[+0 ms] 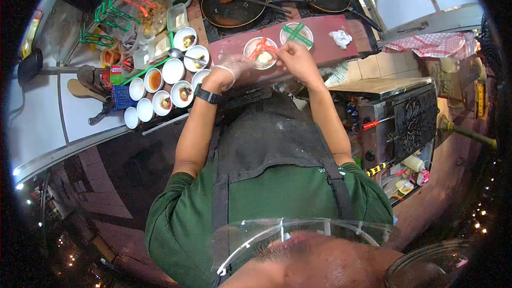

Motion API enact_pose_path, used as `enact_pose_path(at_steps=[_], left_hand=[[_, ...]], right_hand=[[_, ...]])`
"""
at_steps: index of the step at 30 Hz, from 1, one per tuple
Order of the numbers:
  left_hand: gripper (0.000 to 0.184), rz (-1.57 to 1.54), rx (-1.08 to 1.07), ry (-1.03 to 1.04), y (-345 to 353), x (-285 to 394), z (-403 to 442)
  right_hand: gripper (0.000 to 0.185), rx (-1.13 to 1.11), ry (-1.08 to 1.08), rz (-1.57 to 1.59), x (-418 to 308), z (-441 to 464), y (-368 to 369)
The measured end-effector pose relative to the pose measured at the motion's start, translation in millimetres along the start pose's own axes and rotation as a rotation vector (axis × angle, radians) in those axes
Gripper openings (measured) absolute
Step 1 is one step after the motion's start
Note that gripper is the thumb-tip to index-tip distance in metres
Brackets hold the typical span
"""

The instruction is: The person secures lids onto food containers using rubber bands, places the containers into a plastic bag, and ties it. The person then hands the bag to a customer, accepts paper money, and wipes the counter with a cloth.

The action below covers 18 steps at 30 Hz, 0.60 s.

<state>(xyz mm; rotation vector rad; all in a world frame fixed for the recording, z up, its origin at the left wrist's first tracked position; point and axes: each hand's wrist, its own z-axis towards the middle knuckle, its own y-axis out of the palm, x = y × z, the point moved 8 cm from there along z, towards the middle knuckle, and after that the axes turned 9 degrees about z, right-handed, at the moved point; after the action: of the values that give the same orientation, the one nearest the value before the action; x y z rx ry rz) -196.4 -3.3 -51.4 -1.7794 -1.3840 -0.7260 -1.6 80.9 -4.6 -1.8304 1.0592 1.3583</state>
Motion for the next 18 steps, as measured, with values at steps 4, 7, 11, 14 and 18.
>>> enact_pose_path(at_steps=[4, 7, 11, 14, 18], left_hand=[[0.025, 0.01, -0.094, 0.077, 3.6, -2.1, -2.0], [0.02, -0.167, -0.116, 0.127, 6.2, 1.8, -3.6], [0.017, -0.377, -0.103, 0.173, 2.6, 11.4, -1.3], [0.016, -0.357, 0.165, 0.188, -11.8, -9.5, 28.5], [0.017, -0.514, 0.011, 0.273, 1.4, 39.3, 14.0]], right_hand=[[0.017, 0.002, 0.039, 0.194, 18.1, 1.1, -1.6], [0.018, 0.021, 0.039, 0.19, 14.2, -0.8, -5.0], [0.02, 0.031, -0.01, 0.073, 3.8, 5.8, -8.5], [0.022, -0.005, -0.073, -0.003, 1.6, 24.9, -9.5], [0.024, 0.011, -0.232, -0.11, -36.5, 38.9, -5.3]])
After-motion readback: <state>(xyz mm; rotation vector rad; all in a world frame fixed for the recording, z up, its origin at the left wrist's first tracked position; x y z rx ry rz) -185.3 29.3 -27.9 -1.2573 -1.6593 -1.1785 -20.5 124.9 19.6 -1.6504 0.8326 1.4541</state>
